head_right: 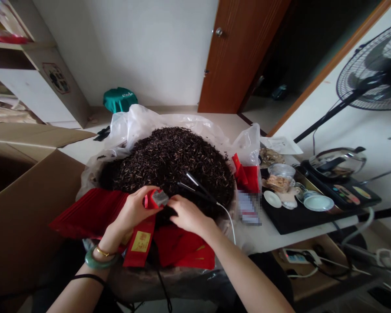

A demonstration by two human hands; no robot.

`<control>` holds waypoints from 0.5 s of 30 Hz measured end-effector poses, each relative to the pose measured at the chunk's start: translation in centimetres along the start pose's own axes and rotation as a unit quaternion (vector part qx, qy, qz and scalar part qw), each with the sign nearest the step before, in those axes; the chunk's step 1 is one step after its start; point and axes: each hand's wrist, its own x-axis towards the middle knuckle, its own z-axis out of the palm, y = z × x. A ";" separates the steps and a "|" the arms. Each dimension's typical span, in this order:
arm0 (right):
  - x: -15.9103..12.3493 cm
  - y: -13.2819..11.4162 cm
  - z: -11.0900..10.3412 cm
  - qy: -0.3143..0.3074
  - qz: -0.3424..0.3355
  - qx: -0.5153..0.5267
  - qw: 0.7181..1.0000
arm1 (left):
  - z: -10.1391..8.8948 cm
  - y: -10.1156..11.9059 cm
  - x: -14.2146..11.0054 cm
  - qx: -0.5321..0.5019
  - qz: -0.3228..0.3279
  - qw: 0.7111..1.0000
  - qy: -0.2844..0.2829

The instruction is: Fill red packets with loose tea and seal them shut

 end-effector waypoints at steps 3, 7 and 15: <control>1.2 -1.0 1.6 -0.080 -0.021 -0.177 0.981 | -0.1 -0.2 0.0 -0.011 -0.006 1.000 0.002; 2.2 -2.0 2.4 -0.111 -0.031 -0.272 0.955 | -0.4 -0.5 0.0 -0.016 -0.019 1.000 0.003; 2.2 -1.6 3.0 -0.087 -0.048 -0.295 0.950 | -0.8 -0.6 0.1 -0.035 -0.040 0.999 0.012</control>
